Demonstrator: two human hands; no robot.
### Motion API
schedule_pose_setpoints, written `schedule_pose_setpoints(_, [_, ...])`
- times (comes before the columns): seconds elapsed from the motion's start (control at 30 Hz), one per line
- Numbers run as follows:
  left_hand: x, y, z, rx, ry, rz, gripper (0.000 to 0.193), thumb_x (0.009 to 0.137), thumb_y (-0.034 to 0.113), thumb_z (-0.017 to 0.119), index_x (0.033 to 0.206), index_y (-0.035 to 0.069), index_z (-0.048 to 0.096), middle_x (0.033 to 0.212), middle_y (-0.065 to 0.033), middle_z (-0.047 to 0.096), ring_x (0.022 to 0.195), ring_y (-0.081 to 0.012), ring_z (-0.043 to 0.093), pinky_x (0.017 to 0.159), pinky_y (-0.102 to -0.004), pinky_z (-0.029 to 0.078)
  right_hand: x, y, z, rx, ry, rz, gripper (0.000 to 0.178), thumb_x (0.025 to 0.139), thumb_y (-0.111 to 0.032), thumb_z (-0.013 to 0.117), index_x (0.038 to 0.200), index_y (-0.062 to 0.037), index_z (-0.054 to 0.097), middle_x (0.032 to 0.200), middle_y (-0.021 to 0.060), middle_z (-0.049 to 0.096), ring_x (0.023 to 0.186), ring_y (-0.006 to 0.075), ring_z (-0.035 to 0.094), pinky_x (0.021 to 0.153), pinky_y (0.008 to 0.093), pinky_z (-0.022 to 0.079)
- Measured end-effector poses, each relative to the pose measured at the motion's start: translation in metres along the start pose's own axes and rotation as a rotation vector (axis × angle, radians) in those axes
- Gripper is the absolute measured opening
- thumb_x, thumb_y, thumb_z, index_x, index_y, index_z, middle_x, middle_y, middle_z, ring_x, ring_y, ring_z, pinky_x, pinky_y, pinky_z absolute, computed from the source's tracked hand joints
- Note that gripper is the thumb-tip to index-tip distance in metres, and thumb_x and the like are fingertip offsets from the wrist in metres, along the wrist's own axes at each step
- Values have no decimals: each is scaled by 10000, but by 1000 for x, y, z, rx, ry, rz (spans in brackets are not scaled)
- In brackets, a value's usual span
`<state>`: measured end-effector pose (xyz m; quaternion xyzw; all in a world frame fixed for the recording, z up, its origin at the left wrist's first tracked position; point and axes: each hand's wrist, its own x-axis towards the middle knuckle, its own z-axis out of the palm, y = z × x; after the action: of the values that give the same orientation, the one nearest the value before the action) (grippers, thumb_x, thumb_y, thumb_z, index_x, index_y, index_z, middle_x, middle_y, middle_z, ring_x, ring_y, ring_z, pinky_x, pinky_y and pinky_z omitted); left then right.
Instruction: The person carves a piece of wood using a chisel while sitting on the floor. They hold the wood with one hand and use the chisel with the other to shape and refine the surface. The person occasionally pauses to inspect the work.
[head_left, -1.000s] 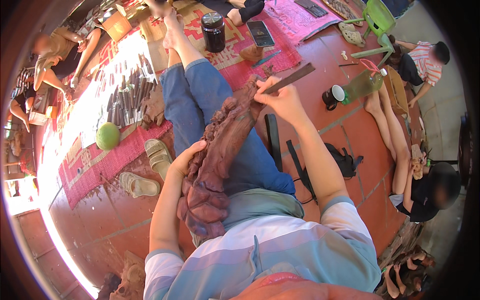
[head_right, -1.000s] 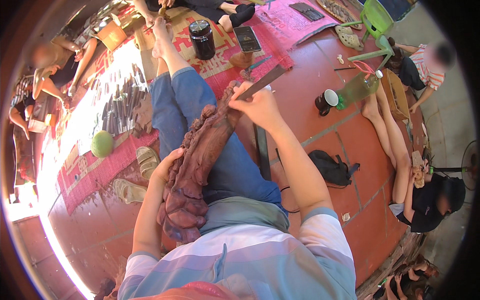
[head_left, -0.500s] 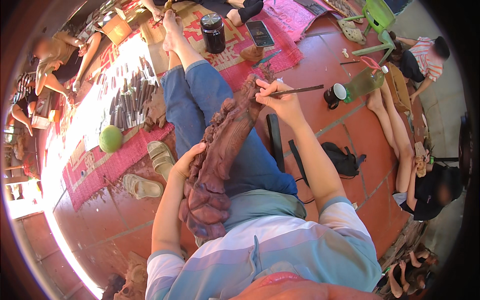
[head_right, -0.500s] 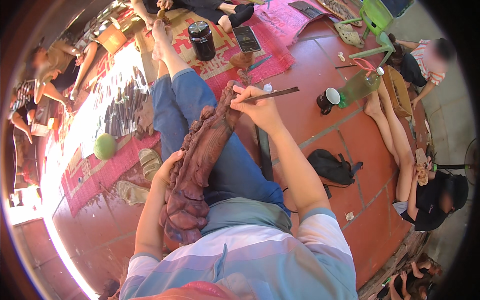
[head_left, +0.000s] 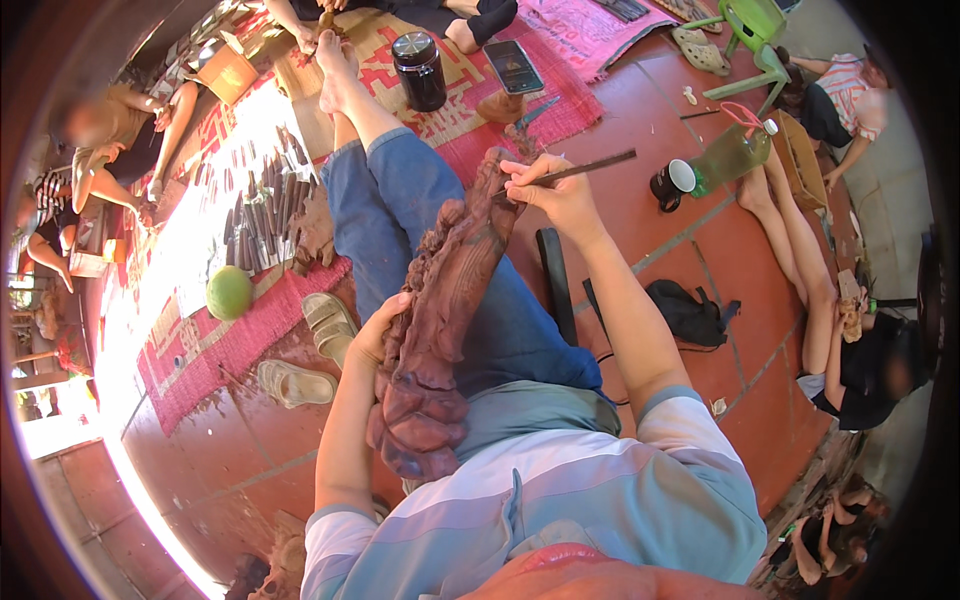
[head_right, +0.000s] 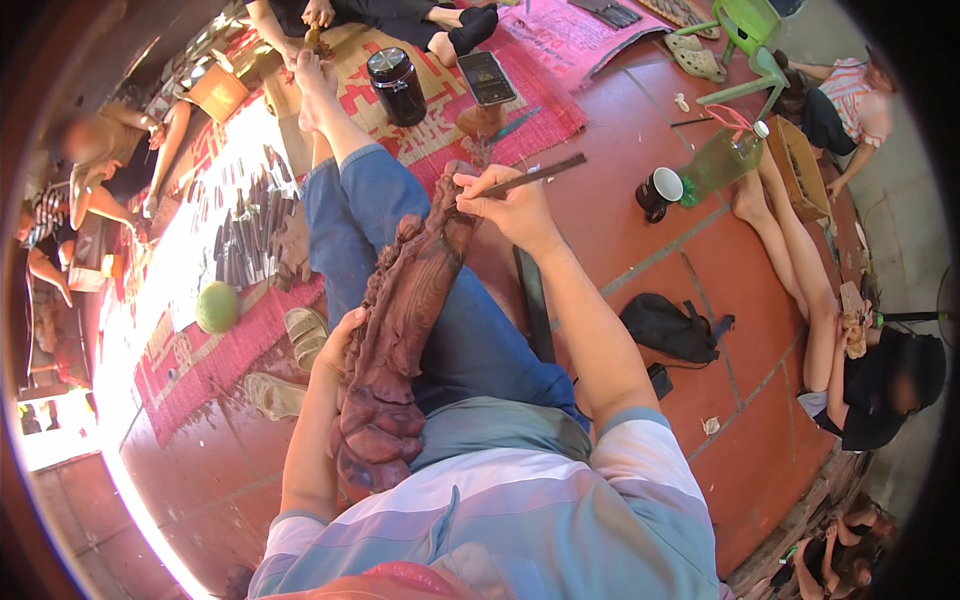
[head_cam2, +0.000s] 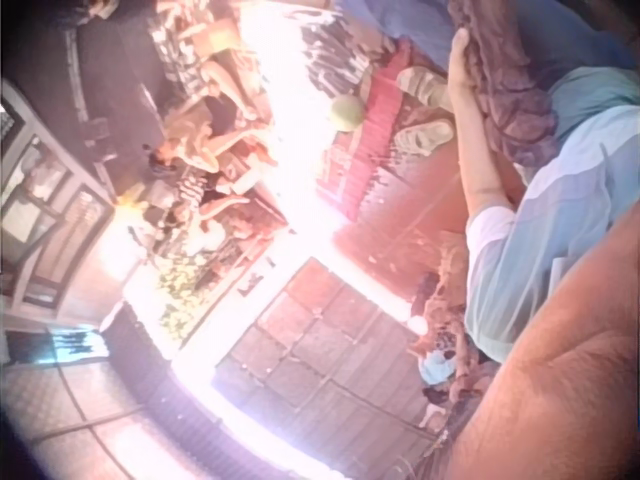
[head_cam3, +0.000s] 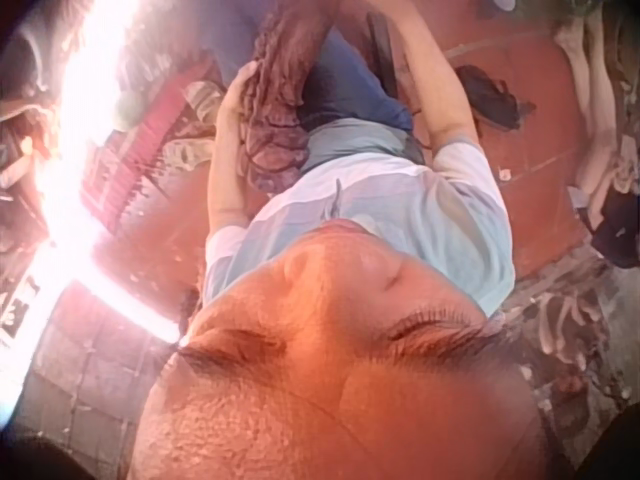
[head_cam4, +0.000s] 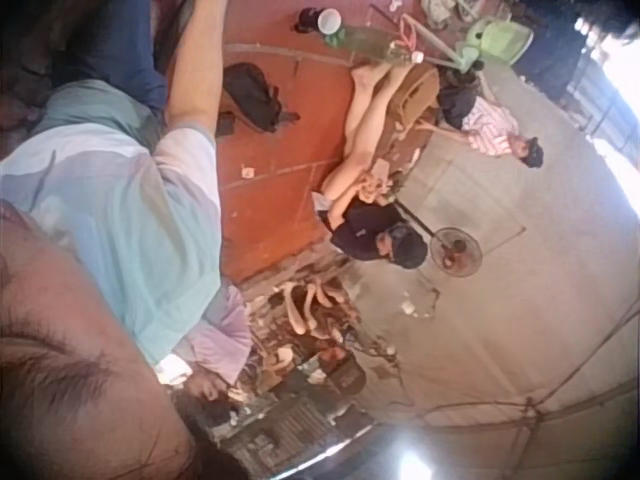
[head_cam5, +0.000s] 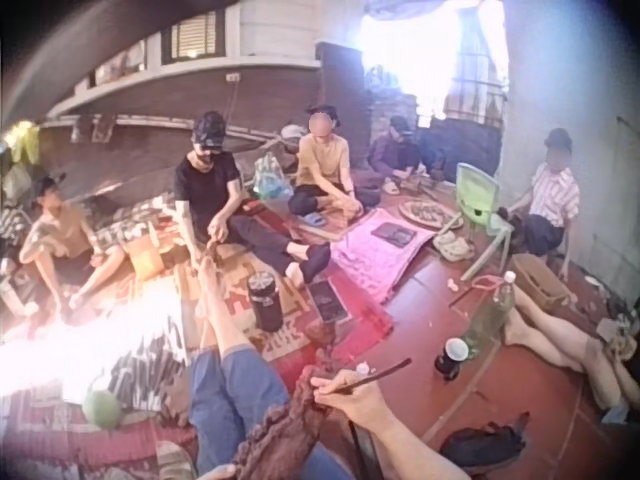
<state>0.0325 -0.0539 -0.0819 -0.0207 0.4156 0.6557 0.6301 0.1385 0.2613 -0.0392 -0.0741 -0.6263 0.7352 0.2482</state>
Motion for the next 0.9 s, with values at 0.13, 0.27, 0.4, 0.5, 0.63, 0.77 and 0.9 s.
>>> schedule_pose_setpoints(0.13, [-6, 0, 9, -28, 43, -9, 530, 880, 363, 599, 1265, 8, 513, 1163, -164, 618, 1033, -255, 619, 913, -374, 503, 0, -3, 2, 59, 11, 21, 125, 791, 58, 702, 789, -22, 607, 937, 109, 668, 1091, 253, 615, 851, 313, 546])
schedule_pose_setpoints(0.27, [-4, 0, 2, -13, 14, -17, 544, 871, 372, 606, 1267, 13, 510, 1165, -164, 615, 1030, -258, 618, 912, -375, 501, -9, -8, 3, -94, -78, -59, 110, 775, 36, 720, 821, -28, 642, 934, 109, 677, 1145, 252, 578, 917, 342, 492])
schedule_pose_setpoints(0.4, [-6, 2, 11, -30, 66, -45, 531, 880, 364, 594, 1269, 14, 507, 1158, -163, 619, 1020, -256, 621, 907, -370, 503, -7, -10, 3, -134, -91, -13, 131, 777, 40, 729, 768, -25, 616, 927, 114, 657, 1203, 269, 543, 883, 321, 519])
schedule_pose_setpoints(0.5, [-3, 1, 4, 9, 61, -34, 547, 874, 375, 599, 1270, 10, 505, 1155, -164, 621, 1022, -256, 620, 910, -369, 502, -4, -3, -1, -25, -59, 43, 125, 786, 36, 723, 793, -21, 612, 969, 100, 659, 1196, 269, 549, 915, 335, 491])
schedule_pose_setpoints(0.63, [-4, -1, 6, 2, 59, -11, 529, 881, 358, 598, 1267, 8, 509, 1160, -162, 619, 1022, -255, 620, 912, -369, 502, -9, -5, 1, -96, -43, -41, 128, 798, 25, 716, 811, -16, 596, 946, 92, 662, 1171, 270, 568, 924, 337, 473])
schedule_pose_setpoints(0.77, [-4, 0, 6, -61, 9, -30, 479, 900, 318, 579, 1261, 9, 515, 1160, -156, 619, 1014, -251, 623, 909, -367, 504, -6, -13, 6, -178, -62, 24, 140, 801, 5, 722, 791, -18, 584, 877, 80, 645, 1141, 265, 589, 905, 331, 481])
schedule_pose_setpoints(0.9, [0, -5, -1, -44, 70, -17, 489, 895, 332, 585, 1259, 13, 518, 1144, -148, 623, 1008, -247, 625, 903, -365, 507, -3, -15, 5, -77, -2, 67, 120, 769, -11, 740, 816, -27, 630, 881, 50, 669, 1094, 230, 610, 886, 321, 484])
